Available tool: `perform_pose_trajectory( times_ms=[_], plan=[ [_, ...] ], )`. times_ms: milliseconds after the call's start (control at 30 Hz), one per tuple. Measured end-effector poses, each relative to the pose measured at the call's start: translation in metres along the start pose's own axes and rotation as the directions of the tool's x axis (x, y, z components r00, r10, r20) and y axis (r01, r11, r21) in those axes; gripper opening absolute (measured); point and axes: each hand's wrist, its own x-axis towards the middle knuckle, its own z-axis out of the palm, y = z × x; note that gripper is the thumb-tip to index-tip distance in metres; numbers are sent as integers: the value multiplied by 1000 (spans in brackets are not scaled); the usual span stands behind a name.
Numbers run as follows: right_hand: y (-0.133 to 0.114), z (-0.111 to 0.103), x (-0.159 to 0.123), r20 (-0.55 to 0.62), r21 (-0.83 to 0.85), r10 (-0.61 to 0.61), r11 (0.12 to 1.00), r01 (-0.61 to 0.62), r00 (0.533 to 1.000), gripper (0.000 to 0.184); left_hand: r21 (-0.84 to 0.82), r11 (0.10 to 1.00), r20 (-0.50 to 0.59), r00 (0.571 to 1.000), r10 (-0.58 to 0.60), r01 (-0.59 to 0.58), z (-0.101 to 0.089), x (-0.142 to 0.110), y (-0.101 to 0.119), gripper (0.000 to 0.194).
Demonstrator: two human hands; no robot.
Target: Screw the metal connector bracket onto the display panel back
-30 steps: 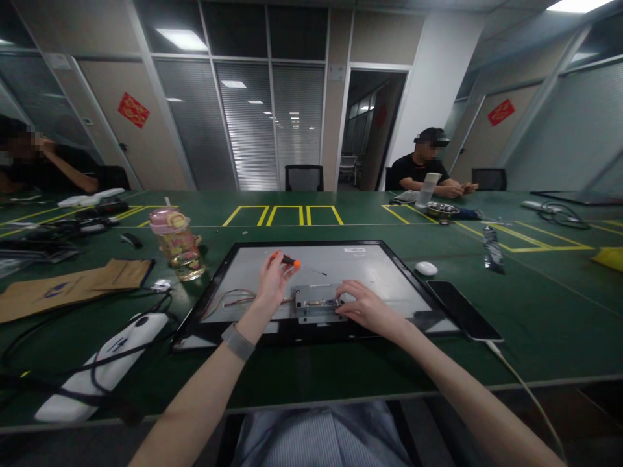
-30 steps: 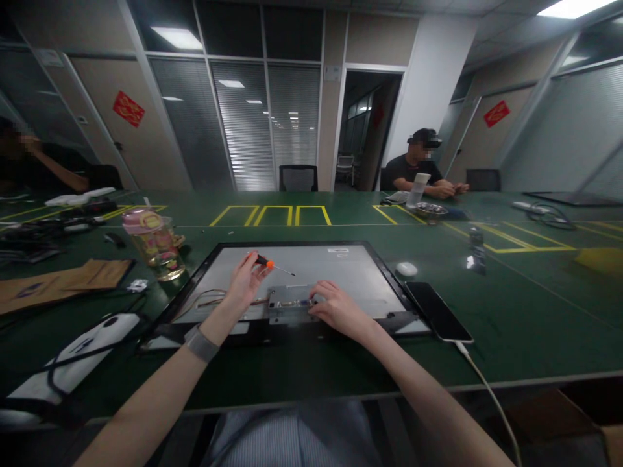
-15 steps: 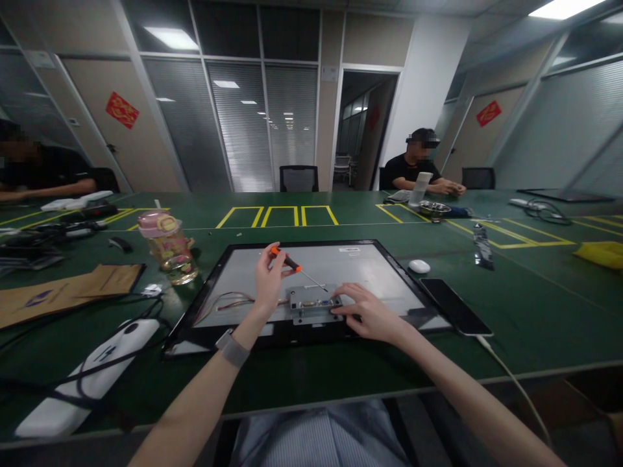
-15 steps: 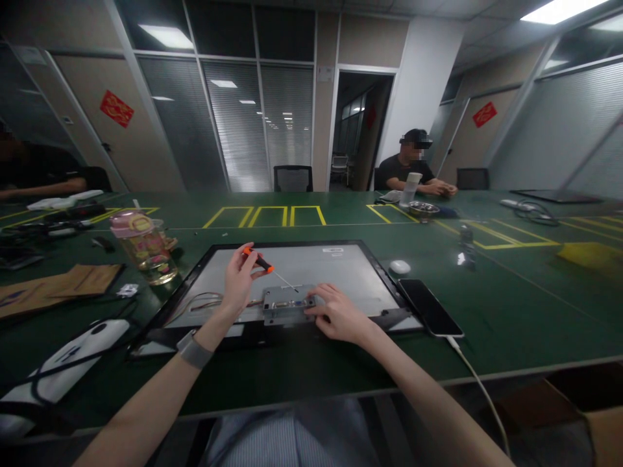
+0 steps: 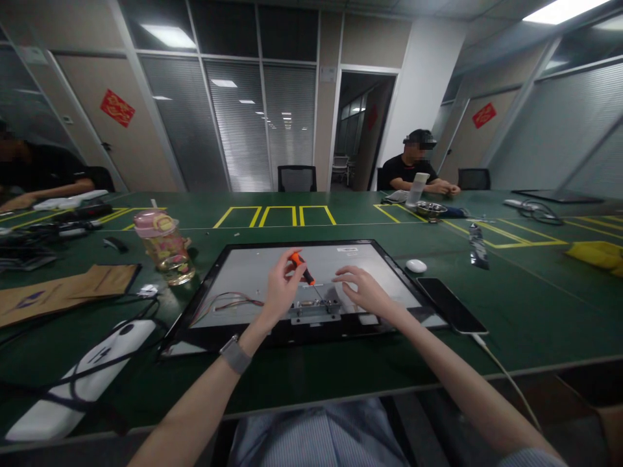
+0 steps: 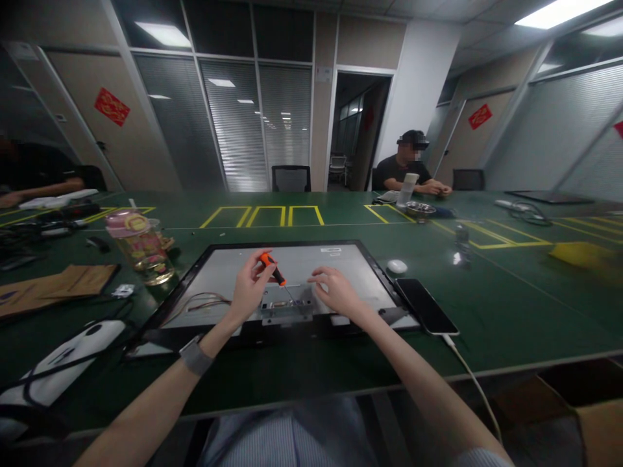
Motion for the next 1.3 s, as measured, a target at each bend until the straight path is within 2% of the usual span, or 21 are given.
perform_pose_trajectory(
  times_ms=[133, 267, 433, 633, 833, 933, 1067, 1133, 1200, 1300],
  plan=[
    [19, 10, 28, 111, 0, 83, 996, -84, 990, 28, 15, 1000, 35, 999, 16, -17, 6, -6, 0, 35],
    [31, 32, 42, 98, 77, 111, 990, -119, 989, 25, 8, 1000, 31, 999, 15, -16, 8, -7, 1, 35],
    [35, 50, 42, 47, 240, 126, 961, -134, 991, 24, 25, 1000, 25, 1000, 7, -8, 9, -8, 3, 35],
    [30, 52, 34, 69, 359, 84, 927, -103, 994, 29, 111, 993, 60, 998, 27, -34, 8, -9, 2, 33],
    [32, 56, 31, 100, 309, 60, 947, -89, 993, 31, 132, 990, 52, 998, 43, -50, 9, -9, 4, 35],
    [35, 61, 31, 105, 270, 59, 959, -85, 993, 29, 141, 987, 100, 993, 62, -76, 10, -9, 9, 34],
    [33, 64, 32, 125, 185, 28, 981, -51, 992, 29, 185, 963, 257, 956, 144, -195, 13, -13, 18, 34],
    [30, 65, 31, 153, 138, 22, 990, -43, 988, 29, 194, 944, 298, 933, 201, -265, 15, -15, 22, 31],
    [28, 67, 30, 181, 101, 25, 994, -44, 983, 31, 221, 911, 304, 912, 274, -348, 18, -17, 26, 27],
    [26, 69, 28, 196, 63, 45, 996, -59, 979, 34, 256, 884, 244, 911, 331, -390, 22, -20, 28, 18]
  ],
)
